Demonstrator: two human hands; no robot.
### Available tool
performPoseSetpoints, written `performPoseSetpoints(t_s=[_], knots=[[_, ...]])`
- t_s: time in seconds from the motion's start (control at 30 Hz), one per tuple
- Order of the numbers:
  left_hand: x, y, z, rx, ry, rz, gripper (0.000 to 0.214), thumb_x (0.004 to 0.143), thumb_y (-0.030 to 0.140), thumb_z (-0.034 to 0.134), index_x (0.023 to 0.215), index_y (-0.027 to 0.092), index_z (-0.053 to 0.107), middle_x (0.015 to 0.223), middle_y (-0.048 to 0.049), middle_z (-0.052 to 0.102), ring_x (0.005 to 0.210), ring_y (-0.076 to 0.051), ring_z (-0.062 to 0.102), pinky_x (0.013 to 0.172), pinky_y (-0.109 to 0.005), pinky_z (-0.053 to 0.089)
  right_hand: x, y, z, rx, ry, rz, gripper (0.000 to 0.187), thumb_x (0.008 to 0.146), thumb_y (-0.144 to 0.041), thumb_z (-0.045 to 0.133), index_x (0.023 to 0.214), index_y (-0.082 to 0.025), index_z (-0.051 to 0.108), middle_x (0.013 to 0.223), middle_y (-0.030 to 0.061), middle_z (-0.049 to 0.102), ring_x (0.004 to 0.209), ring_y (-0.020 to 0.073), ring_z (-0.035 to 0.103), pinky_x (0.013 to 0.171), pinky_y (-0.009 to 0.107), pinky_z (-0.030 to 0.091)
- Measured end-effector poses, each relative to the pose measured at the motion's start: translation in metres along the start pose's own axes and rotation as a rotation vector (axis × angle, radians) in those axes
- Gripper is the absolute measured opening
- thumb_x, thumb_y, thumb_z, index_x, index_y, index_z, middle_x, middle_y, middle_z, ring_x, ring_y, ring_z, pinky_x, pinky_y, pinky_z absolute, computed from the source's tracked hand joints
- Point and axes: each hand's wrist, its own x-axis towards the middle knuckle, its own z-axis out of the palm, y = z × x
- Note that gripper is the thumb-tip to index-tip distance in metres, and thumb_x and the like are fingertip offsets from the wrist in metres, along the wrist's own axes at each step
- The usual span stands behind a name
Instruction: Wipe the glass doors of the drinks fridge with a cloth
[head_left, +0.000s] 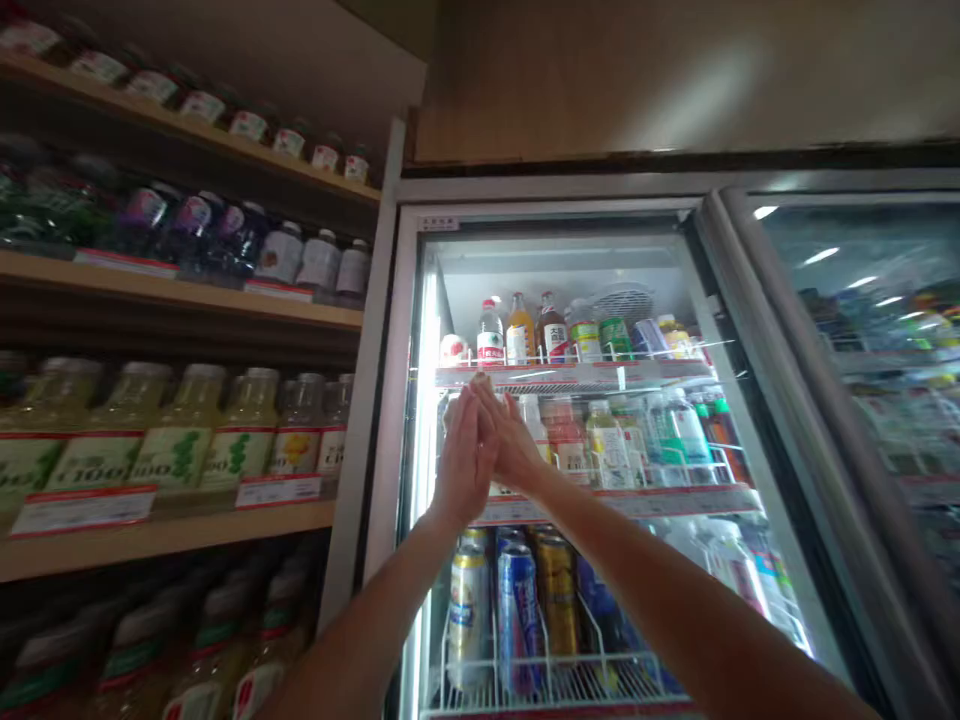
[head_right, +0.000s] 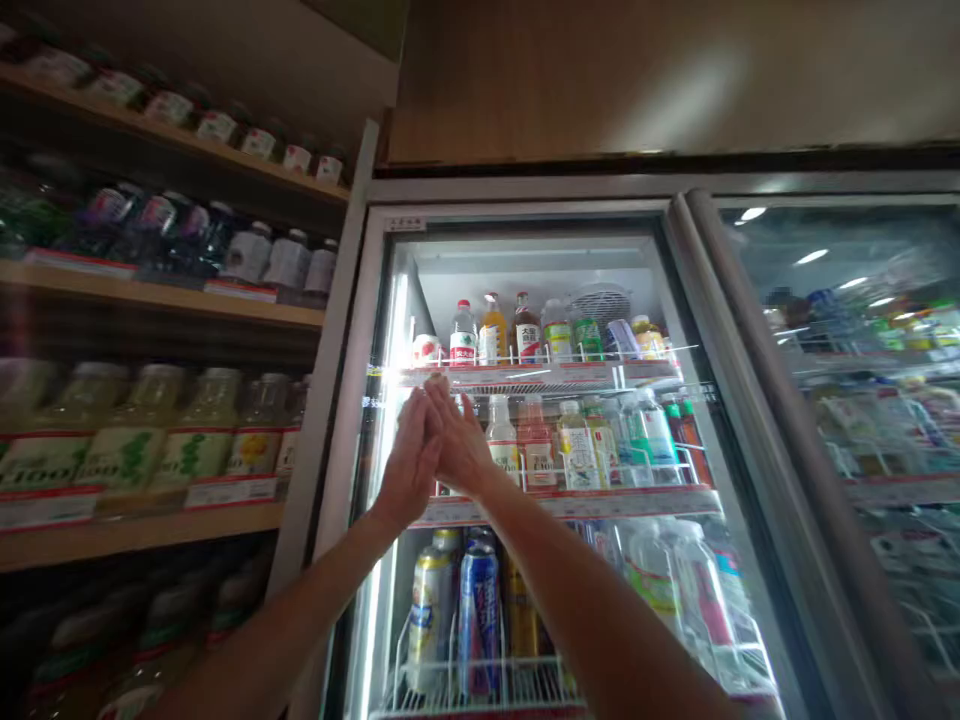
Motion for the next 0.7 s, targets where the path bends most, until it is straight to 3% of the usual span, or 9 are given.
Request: performPoseSetpoints(t_s=[0.07, 0.13, 0.23, 0.33, 0.4, 0.47, 0.53, 0.63, 0.7], knots=[[0.011, -0.002, 0.008, 0.086, -0.014, -0.11, 0.05, 0.093, 0.038, 0.027, 0.138, 0.015, 0.033, 0.139, -0.0136, 0.043, 0.134, -0.023, 0.033, 0.109, -0.047, 0.03, -0.025, 0.036, -0.016, -0.058, 0.018, 0.014, 0.07, 0.084, -0.041, 0.044, 0.145, -0.016, 0.02, 0.151, 0.0114, 0.023, 0.141, 0.024, 0.016, 0.112, 0.051, 0.014], [0.025, -0.011, 0.01, 0.183, -0.022, -0.165, 0.047, 0.093, 0.038, 0.03, 0.132, 0.015, 0.041, 0.133, -0.0145, 0.05, 0.131, -0.026, 0.038, 0.107, -0.049, 0.032, -0.055, 0.08, -0.037, -0.149, 0.057, 0.081, 0.064, 0.086, -0.044, 0.042, 0.143, -0.023, 0.024, 0.151, 0.0088, 0.026, 0.14, 0.0255, 0.02, 0.111, 0.055, 0.014], [0.046, -0.029, 0.006, 0.355, -0.027, -0.139, 0.045, 0.091, 0.035, 0.036, 0.128, 0.013, 0.047, 0.139, -0.0166, 0.043, 0.134, -0.031, 0.032, 0.107, -0.052, 0.03, -0.11, 0.154, -0.075, -0.367, 0.241, 0.427, 0.052, 0.091, -0.038, 0.031, 0.14, -0.02, 0.031, 0.146, 0.0139, 0.034, 0.136, 0.0288, 0.029, 0.106, 0.058, 0.022], [0.057, -0.022, 0.021, 0.452, 0.091, -0.105, 0.046, 0.091, 0.029, 0.035, 0.133, 0.012, 0.042, 0.146, -0.0175, 0.032, 0.139, -0.031, 0.021, 0.11, -0.053, 0.024, -0.159, 0.208, -0.101, -0.511, 0.322, 0.554, 0.053, 0.091, -0.04, 0.031, 0.137, -0.013, 0.037, 0.143, 0.02, 0.036, 0.134, 0.0334, 0.032, 0.102, 0.058, 0.029], [0.054, 0.007, 0.047, 0.448, 0.051, -0.016, 0.046, 0.091, 0.029, 0.035, 0.133, 0.013, 0.041, 0.145, -0.0151, 0.035, 0.139, -0.028, 0.022, 0.11, -0.05, 0.026, -0.18, 0.224, -0.104, -0.511, 0.315, 0.54, 0.051, 0.092, -0.039, 0.029, 0.135, -0.013, 0.039, 0.141, 0.0203, 0.04, 0.132, 0.0329, 0.034, 0.099, 0.055, 0.035], [0.048, 0.044, 0.076, 0.418, -0.135, 0.168, 0.045, 0.091, 0.034, 0.036, 0.132, 0.016, 0.042, 0.146, -0.0095, 0.036, 0.139, -0.026, 0.022, 0.109, -0.046, 0.029, -0.191, 0.23, -0.101, -0.479, 0.315, 0.515, 0.051, 0.093, -0.039, 0.027, 0.134, -0.013, 0.041, 0.139, 0.0201, 0.043, 0.131, 0.0323, 0.036, 0.097, 0.053, 0.038], [0.046, 0.065, 0.093, 0.4, -0.309, 0.303, 0.046, 0.091, 0.038, 0.036, 0.132, 0.018, 0.043, 0.148, -0.0047, 0.032, 0.139, -0.025, 0.02, 0.11, -0.045, 0.029, -0.196, 0.234, -0.1, -0.465, 0.307, 0.481, 0.053, 0.092, -0.041, 0.027, 0.133, -0.011, 0.041, 0.139, 0.0215, 0.042, 0.132, 0.0337, 0.035, 0.097, 0.054, 0.039], [0.064, 0.044, 0.079, 0.394, -0.332, 0.214, 0.044, 0.091, 0.032, 0.034, 0.131, 0.018, 0.043, 0.146, -0.005, 0.036, 0.138, -0.022, 0.025, 0.111, -0.043, 0.027, -0.205, 0.244, -0.11, -0.455, 0.198, 0.344, 0.051, 0.093, -0.041, 0.029, 0.133, -0.012, 0.043, 0.141, 0.0189, 0.04, 0.132, 0.0331, 0.035, 0.099, 0.053, 0.037], [0.083, 0.017, 0.057, 0.419, -0.089, -0.09, 0.043, 0.09, 0.025, 0.032, 0.13, 0.014, 0.044, 0.14, -0.01, 0.044, 0.135, -0.023, 0.032, 0.113, -0.046, 0.022, -0.212, 0.253, -0.118, -0.446, 0.148, 0.255, 0.047, 0.093, -0.039, 0.03, 0.133, -0.016, 0.043, 0.142, 0.0154, 0.041, 0.131, 0.0317, 0.037, 0.101, 0.053, 0.036]])
